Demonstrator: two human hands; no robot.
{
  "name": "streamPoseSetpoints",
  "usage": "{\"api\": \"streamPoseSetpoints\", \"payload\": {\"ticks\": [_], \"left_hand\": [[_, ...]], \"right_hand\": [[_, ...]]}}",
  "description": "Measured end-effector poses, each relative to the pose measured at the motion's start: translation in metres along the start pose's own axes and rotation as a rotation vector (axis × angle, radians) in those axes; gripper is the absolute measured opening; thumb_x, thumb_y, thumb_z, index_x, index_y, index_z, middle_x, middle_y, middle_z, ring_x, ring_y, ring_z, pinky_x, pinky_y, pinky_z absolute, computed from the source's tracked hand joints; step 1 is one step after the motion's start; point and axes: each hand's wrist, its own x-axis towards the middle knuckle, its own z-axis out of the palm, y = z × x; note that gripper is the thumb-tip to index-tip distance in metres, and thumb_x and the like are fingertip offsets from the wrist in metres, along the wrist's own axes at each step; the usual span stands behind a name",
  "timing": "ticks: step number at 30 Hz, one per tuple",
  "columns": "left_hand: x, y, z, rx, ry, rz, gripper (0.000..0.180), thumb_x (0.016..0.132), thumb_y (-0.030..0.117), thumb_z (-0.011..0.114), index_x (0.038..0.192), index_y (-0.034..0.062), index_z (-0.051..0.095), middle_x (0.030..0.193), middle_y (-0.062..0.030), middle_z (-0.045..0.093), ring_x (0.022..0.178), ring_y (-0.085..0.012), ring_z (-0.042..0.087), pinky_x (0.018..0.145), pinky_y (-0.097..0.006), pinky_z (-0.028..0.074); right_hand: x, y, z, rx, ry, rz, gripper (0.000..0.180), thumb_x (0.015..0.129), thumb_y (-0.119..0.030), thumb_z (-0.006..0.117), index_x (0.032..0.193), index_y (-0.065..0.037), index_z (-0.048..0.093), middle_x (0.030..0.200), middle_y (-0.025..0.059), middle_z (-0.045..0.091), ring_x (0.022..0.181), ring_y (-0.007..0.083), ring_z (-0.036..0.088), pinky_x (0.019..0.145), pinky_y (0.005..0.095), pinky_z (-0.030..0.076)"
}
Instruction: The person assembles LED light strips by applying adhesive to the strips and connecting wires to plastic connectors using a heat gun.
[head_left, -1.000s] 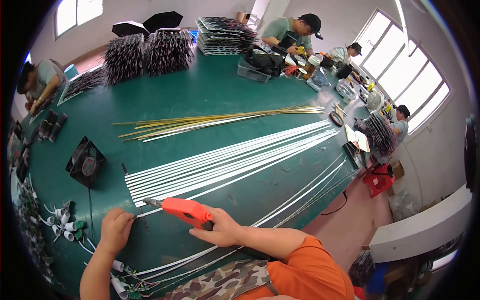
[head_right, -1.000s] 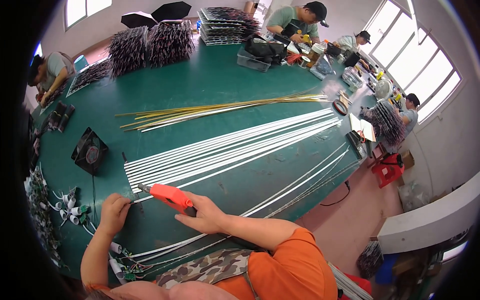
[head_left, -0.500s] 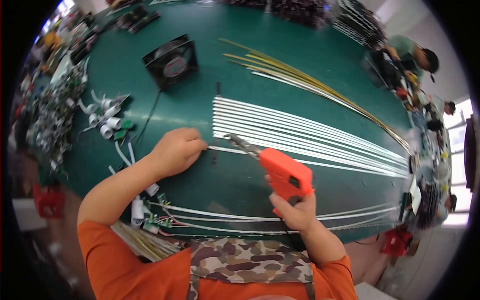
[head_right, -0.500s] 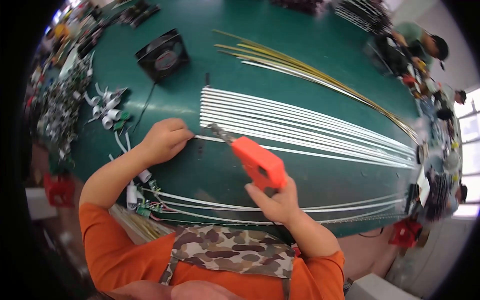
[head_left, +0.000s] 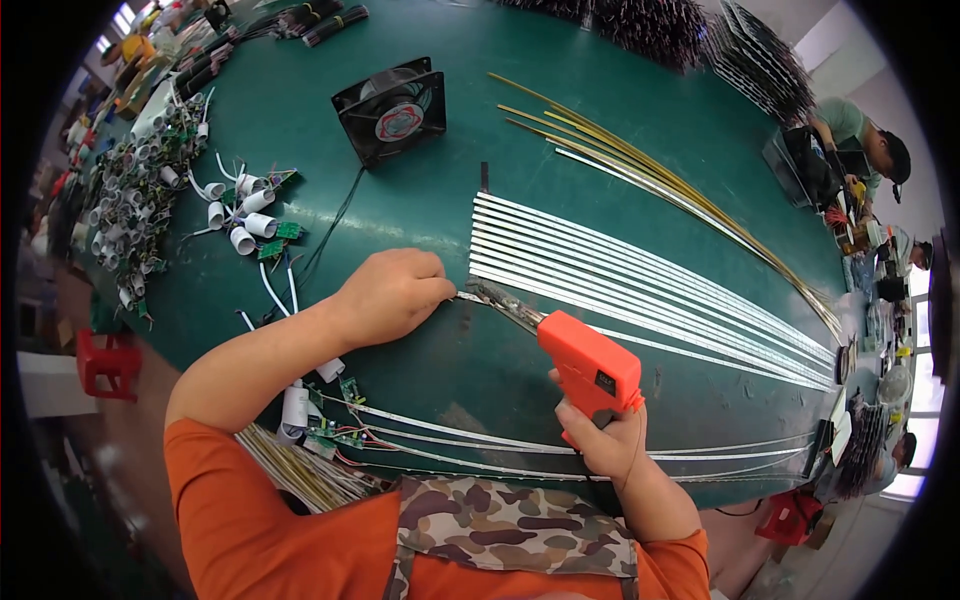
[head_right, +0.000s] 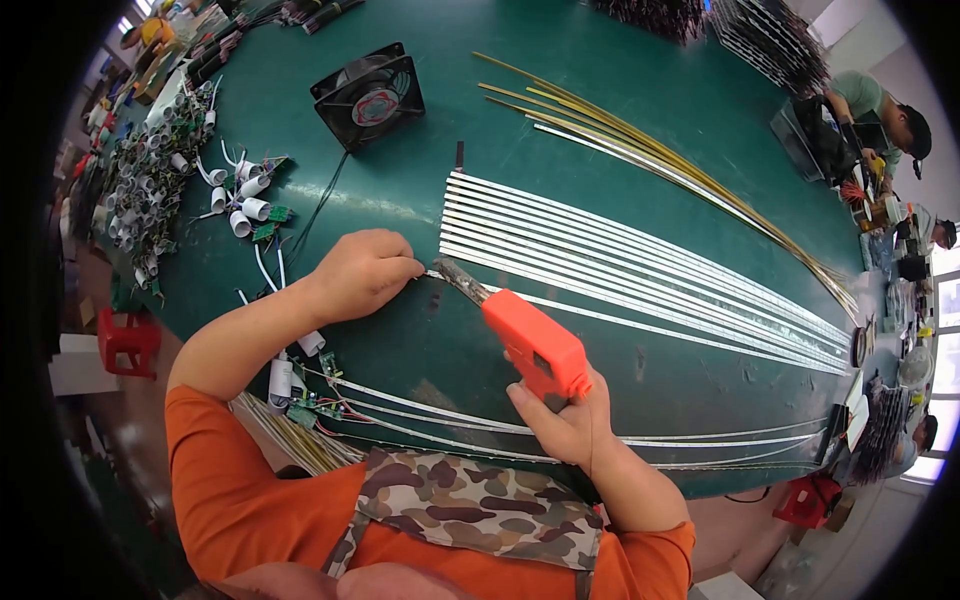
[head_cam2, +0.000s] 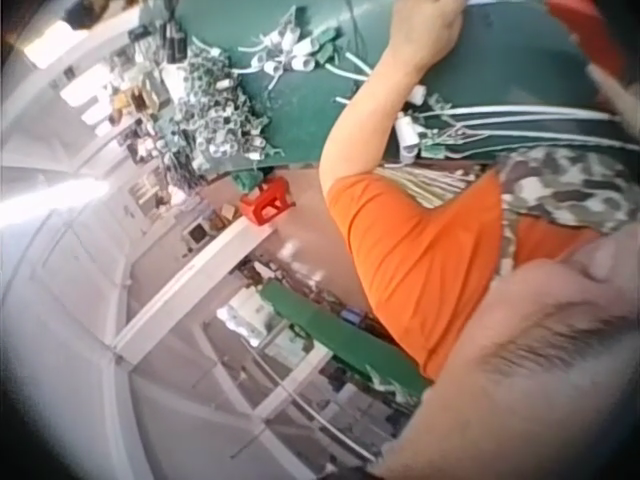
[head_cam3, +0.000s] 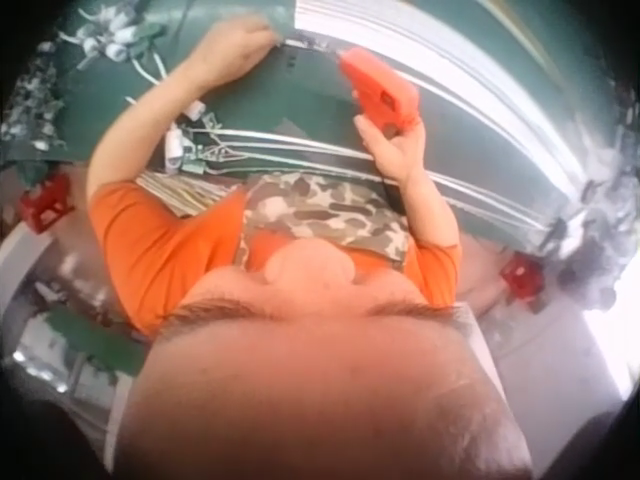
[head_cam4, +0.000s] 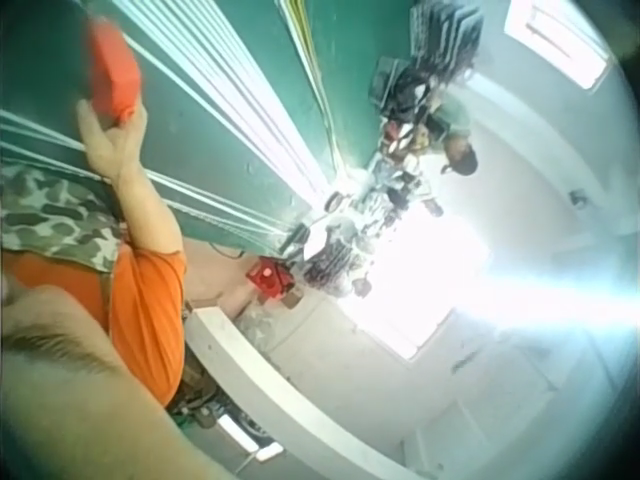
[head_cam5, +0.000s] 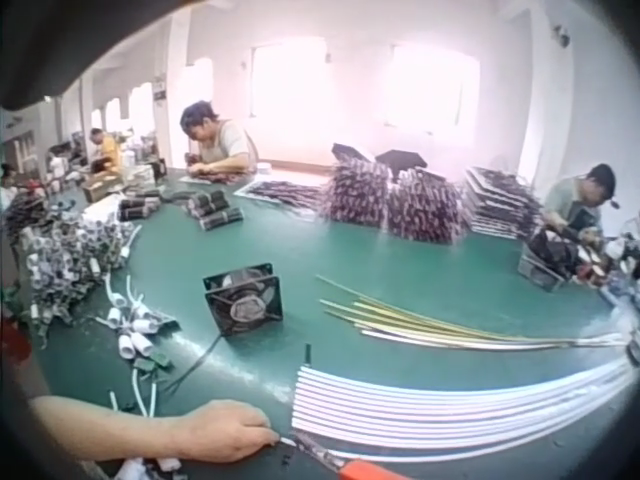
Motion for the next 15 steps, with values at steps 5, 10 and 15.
{"api": "streamPoseSetpoints", "payload": {"ticks": [5,10,15], "left_hand": [[0.0011,-0.0013,0.0004,0.04,-0.029,0.012,0.012,0.075,0.009,0.063,0.086,0.0085,0.064,0.08,-0.0069,0.058,0.078,-0.0284,0.06,0.067,-0.041,0.049],[0.0018,-0.002,0.0009,0.037,-0.009,0.021,0.012,0.074,0.007,0.065,0.086,0.0083,0.065,0.081,-0.0069,0.059,0.077,-0.0284,0.06,0.065,-0.04,0.049],[0.0009,-0.0022,0.0012,0.044,-0.005,0.032,0.013,0.074,0.006,0.067,0.087,0.0081,0.066,0.081,-0.0069,0.059,0.075,-0.0285,0.06,0.063,-0.04,0.049]], "right_hand": [[0.0032,0.0038,0.001,-0.106,-0.018,0.003,0.036,0.083,-0.006,0.066,0.118,0.001,0.058,0.098,0.0053,0.065,0.074,0.0074,0.056,0.07,0.0247,0.046],[0.0035,0.0071,-0.001,-0.191,-0.032,0.022,0.04,0.081,-0.009,0.068,0.119,-0.002,0.058,0.103,0.0085,0.066,0.081,0.014,0.061,0.076,0.0286,0.048],[0.0041,0.0066,0.001,-0.231,-0.033,0.013,0.04,0.081,-0.011,0.069,0.119,-0.003,0.058,0.098,0.0083,0.067,0.08,0.0174,0.063,0.075,0.0298,0.049]]}}
